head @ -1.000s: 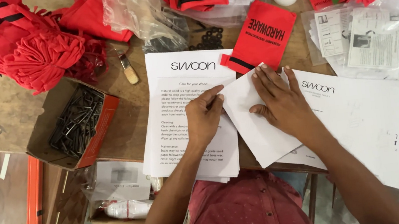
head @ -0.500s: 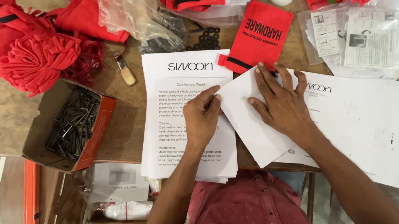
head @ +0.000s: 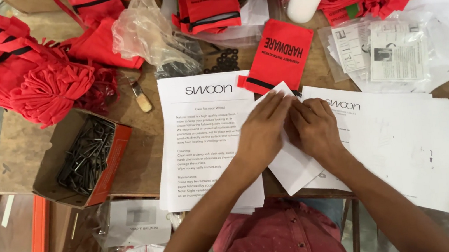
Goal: The person organizes and sorts instructional documents and hardware components on a workbench, placing papers into envelopes and arranging red textile bags.
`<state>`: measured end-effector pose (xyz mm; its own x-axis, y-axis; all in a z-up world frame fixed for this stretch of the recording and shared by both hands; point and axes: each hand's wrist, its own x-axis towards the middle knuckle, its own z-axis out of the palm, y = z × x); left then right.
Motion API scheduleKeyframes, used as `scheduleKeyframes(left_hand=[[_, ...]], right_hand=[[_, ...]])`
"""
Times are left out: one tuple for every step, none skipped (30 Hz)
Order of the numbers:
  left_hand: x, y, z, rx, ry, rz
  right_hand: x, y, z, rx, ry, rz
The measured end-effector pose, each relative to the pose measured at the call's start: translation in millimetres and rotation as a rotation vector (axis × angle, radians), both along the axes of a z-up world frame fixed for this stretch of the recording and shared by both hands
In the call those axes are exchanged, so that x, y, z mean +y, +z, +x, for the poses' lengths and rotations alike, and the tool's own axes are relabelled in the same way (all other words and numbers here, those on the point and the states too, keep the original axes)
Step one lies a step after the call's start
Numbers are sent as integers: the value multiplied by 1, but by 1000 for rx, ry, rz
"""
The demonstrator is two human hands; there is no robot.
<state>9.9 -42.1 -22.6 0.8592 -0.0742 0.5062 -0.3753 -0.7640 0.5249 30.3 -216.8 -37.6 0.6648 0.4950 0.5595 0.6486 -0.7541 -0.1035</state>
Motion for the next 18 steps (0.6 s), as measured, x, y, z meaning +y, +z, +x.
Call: scheduleKeyframes(left_hand=[[-8,-8,6,55,-120,-24],[-15,-16,13,106,-243,-47],[-17,-24,16,106,-247,-48],[-19,-33,20,78,-259,2],[-22,-42,25,49,-271,50],[-22,-43,23,56,-286,47],[-22,-43,20,68,-272,57],[-21,-43,21,71,-252,64],[-23,-45,23,68,-259,59],[-23,-47,23,53,-251,86],[-23,-49,22,37,-243,113],[-22,-49,22,42,-245,113],[-22,-49,21,56,-237,147],[-23,-48,22,67,-234,181],[-22,-48,22,68,-241,182],[-22,-47,22,66,-242,170],[-22,-47,21,64,-243,159],[-22,-48,22,64,-249,155]], right_hand=[[0,1,-1,8,4,6],[0,2,-1,13,6,12],[1,3,-1,13,1,11],[1,2,0,-1,-7,0],[2,2,2,-15,-15,-11],[-1,3,-2,-7,-29,-14],[-3,4,-6,-19,-28,-42],[-4,5,-6,-40,-20,-73],[-10,10,-10,-41,-27,-78],[-15,13,-14,-36,-18,-116],[-19,17,-19,-31,-10,-153],[-26,22,-29,-26,-12,-152],[-34,27,-38,-5,7,-199],[-42,33,-48,13,21,-246],[-51,33,-60,17,14,-245],[-61,34,-73,57,24,-289],[-71,35,-86,97,35,-333],[-82,31,-93,99,29,-336]])
